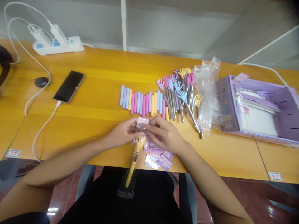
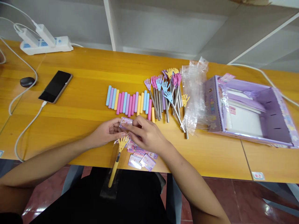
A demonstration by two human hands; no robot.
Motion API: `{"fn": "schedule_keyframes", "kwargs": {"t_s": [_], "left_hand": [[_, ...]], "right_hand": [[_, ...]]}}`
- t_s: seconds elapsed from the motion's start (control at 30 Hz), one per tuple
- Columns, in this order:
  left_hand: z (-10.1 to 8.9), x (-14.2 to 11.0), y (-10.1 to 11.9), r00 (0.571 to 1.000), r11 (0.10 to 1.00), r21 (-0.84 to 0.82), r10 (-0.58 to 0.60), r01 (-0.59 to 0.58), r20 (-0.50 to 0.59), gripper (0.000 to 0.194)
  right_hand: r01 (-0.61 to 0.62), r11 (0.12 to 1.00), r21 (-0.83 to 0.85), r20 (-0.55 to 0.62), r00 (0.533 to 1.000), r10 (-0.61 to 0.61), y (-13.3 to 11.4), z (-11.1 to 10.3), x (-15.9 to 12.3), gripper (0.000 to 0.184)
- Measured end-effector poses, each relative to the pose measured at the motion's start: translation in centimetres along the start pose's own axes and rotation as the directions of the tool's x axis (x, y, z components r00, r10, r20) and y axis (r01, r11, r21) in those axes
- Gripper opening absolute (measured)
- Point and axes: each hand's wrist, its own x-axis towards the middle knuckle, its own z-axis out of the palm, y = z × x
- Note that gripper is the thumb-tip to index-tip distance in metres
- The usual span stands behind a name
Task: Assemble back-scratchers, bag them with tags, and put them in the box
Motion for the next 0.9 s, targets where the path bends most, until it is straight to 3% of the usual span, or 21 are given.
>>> {"fn": "schedule_keyframes", "kwargs": {"t_s": [0.2,0.63,0.8,0.9], "left_hand": [[-0.2,0.0,0.0,0.996,0.999,0.003,-0.036,0.036,-0.082,0.04],[-0.5,0.1,0.3,0.996,0.997,0.046,-0.051,0.055,-0.074,0.044],[-0.5,-0.3,1.1,0.992,0.989,0.124,-0.092,0.08,0.088,0.038],[-0.4,-0.7,1.6,0.972,0.963,0.245,-0.155,0.109,0.178,0.046]], "right_hand": [[0.056,0.995,-0.077,0.015,0.998,-0.055,0.0,-0.1,0.1,0.055],[0.075,0.982,-0.174,-0.045,0.995,-0.085,0.1,-1.1,0.0,0.021],[0.009,0.985,-0.171,-0.184,0.982,-0.04,0.1,-1.3,-0.1,0.022],[-0.045,0.991,-0.126,-0.274,0.962,0.009,0.0,-1.4,-0.1,0.025]]}}
